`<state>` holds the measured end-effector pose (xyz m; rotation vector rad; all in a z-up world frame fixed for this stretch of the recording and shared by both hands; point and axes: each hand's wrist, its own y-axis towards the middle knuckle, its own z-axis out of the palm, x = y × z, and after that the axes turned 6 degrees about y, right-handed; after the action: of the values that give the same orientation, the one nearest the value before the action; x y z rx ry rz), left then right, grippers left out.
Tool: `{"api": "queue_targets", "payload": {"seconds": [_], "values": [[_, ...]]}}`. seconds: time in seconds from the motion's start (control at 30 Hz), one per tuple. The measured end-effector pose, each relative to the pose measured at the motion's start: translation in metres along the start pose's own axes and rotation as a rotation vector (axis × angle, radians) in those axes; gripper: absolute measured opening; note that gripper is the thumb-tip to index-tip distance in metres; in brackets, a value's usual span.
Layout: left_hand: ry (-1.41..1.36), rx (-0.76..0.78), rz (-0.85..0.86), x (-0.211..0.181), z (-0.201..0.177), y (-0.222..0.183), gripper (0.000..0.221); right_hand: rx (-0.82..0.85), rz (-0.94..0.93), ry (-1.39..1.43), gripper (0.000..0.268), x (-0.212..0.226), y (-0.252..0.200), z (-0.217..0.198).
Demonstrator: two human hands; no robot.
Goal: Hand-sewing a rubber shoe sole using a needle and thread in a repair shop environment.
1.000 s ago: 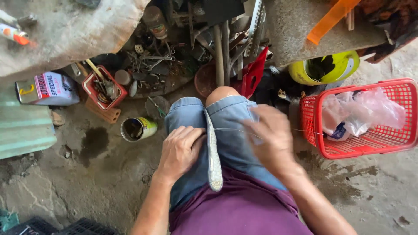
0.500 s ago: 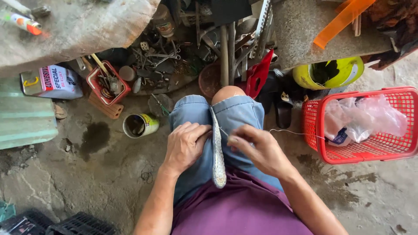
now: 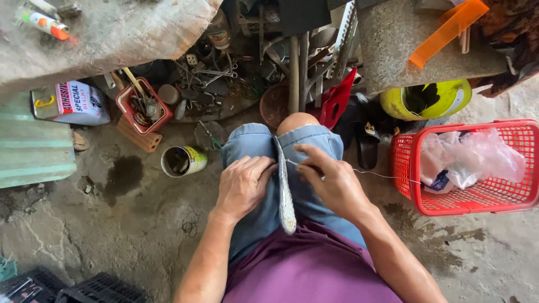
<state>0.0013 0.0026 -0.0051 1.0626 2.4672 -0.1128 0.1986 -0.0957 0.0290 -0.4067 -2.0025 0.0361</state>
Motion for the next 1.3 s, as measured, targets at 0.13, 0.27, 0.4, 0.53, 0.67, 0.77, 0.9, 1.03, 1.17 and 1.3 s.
{"api": "queue_targets", "payload": {"seconds": [0.13, 0.27, 0.4, 0.53, 0.67, 0.77, 0.9, 1.03, 1.17, 1.3], "values": [[-0.078, 0.059, 0.029, 0.005, -0.008, -0.005, 0.021, -0.042, 0.005, 0.083, 0.032, -0.004, -0.004, 0.003], [0.128, 0.056, -0.150, 0.018, -0.017, -0.028, 0.045, -0.021, -0.055, 0.020, 0.036, 0.012, -0.001, -0.003], [0.176, 0.108, -0.392, 0.044, -0.031, -0.064, 0.062, 0.130, -0.071, -0.126, 0.030, -0.001, -0.012, -0.013], [0.222, 0.230, -0.499, 0.020, -0.027, -0.070, 0.071, 0.233, -0.099, -0.175, 0.026, -0.021, -0.033, -0.012], [0.082, -0.061, -0.239, -0.013, -0.002, -0.053, 0.066, 0.135, -0.249, 0.585, 0.024, -0.017, -0.053, -0.023], [0.060, -0.140, -0.184, -0.035, 0.010, -0.034, 0.065, 0.074, -0.317, 0.792, 0.030, -0.018, -0.062, -0.027], [0.039, -0.128, -0.245, -0.049, 0.018, -0.027, 0.065, -0.005, -0.331, 0.254, 0.094, -0.012, -0.063, -0.010], [-0.093, -0.106, -0.212, -0.041, 0.009, -0.033, 0.051, -0.196, -0.462, 0.034, 0.062, -0.026, -0.048, 0.022], [-0.146, -0.235, -0.226, -0.027, 0.009, -0.034, 0.017, -0.307, -0.518, 0.169, 0.036, -0.045, -0.039, 0.034], [-0.050, -0.234, -0.162, -0.026, 0.025, -0.020, 0.008, -0.370, -0.543, 0.175, 0.033, -0.049, -0.036, 0.040]]}}
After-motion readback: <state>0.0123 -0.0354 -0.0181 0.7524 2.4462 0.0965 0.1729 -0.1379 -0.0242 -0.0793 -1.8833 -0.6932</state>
